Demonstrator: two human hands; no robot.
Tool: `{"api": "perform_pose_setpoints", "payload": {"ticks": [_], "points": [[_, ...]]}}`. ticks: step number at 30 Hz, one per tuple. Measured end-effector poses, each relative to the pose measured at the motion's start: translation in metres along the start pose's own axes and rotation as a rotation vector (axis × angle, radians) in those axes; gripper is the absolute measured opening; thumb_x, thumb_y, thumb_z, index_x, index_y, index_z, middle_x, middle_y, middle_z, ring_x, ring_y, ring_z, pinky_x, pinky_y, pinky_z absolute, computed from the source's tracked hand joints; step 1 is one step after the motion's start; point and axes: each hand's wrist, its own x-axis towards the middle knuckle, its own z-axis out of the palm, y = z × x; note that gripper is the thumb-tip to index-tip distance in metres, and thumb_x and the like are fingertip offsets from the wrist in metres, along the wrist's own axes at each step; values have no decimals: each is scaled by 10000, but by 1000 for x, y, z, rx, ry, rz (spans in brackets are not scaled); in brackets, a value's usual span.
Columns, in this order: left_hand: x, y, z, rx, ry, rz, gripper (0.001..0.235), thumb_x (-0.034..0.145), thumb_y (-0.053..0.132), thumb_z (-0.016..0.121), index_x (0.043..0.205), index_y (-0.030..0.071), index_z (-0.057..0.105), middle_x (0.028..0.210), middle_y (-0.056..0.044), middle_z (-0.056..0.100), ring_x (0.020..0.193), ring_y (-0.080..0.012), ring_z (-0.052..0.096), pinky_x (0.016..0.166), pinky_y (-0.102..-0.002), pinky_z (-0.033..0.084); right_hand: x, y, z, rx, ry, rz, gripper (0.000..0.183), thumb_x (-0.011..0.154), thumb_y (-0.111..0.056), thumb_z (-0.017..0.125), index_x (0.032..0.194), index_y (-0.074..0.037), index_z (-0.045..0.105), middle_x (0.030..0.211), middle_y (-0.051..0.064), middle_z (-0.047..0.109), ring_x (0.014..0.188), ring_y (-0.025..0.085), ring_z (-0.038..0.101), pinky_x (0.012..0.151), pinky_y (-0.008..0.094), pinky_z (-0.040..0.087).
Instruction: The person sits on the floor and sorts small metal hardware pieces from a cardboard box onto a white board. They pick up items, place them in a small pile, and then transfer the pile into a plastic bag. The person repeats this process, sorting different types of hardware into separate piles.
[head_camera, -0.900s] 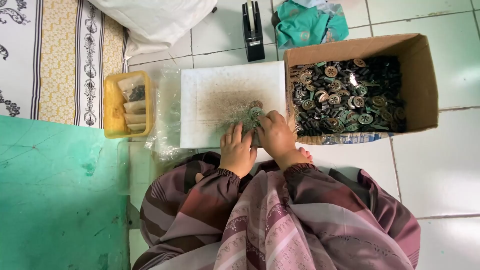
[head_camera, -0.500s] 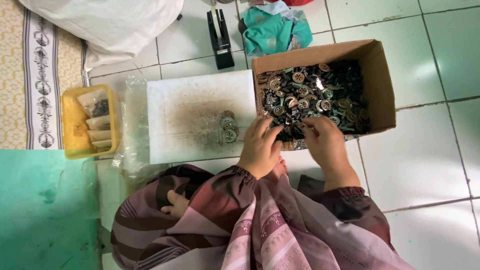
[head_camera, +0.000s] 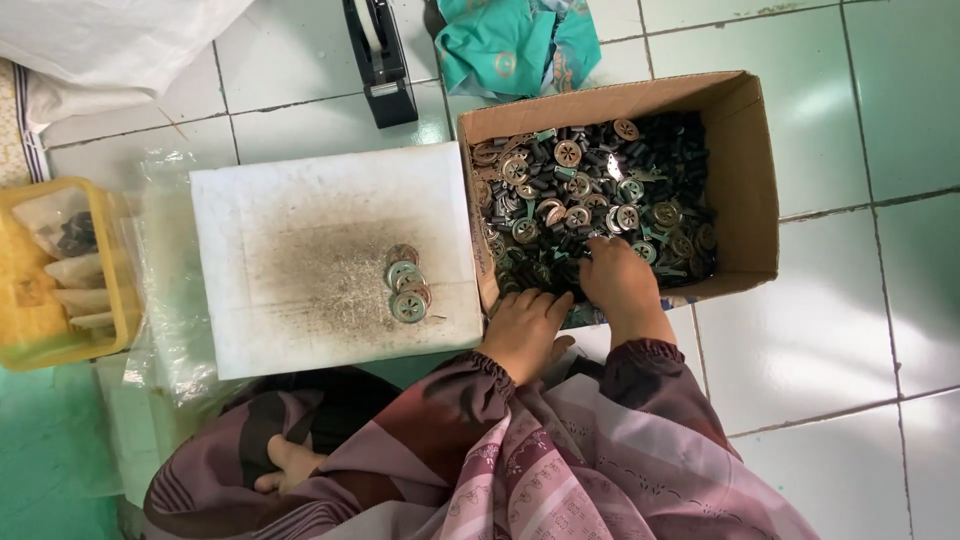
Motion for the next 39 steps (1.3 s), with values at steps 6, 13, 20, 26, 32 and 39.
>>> {"api": "perform_pose_setpoints", "payload": {"ticks": [6,13,20,26,32,39], "points": [[0,2,-7,14,-10,7,595,867,409,741,1331,79,570,1102,-158,663,1090,-351,635,926,-478,468,-46,-63,-63,474,-145,-143,487,955,-131,548,1438,-158,605,1279,196,687,1171,408,659,950,552,555],[0,4,-12,-35,16,17,686,895,325,751,1452,23,487,1220,-246,636,1198,-423,610,1008,-521,451,-17,-5,-37,404,235,-104,393,1005,-46,520,1357,-127,674,1173,156,695,1065,376,693,872,502,585],[0,3,6,-41,41,-16,726,839,316,793,1441,30,503,1242,-266,626,1159,-448,622,986,-541,445,-8,-16,-20,-8,30,15,324,960,-303,630,1189,-118,765,1065,127,706,953,324,745,752,448,635],[1,5,6,-28,43,-28,735,804,335,800,1423,46,529,1248,-258,629,1139,-445,624,971,-535,435,-5,-37,-21,-173,-46,66,492,881,-439,715,1139,-23,761,1064,208,711,1020,407,727,815,509,620],[-3,11,-13,-16,84,2,644,833,316,766,1374,33,565,1187,-236,648,1112,-421,651,952,-504,477,-5,-34,-22,-38,-20,74,380,851,-393,742,1083,-93,721,1052,159,705,1057,394,707,855,510,598],[-18,-13,-97,-198,372,189,275,913,178,671,1146,33,648,1072,-195,652,1040,-419,693,849,-513,548,-36,-42,-45,446,310,-68,145,984,-134,718,1101,-48,714,823,155,668,832,367,686,680,473,563]]}}
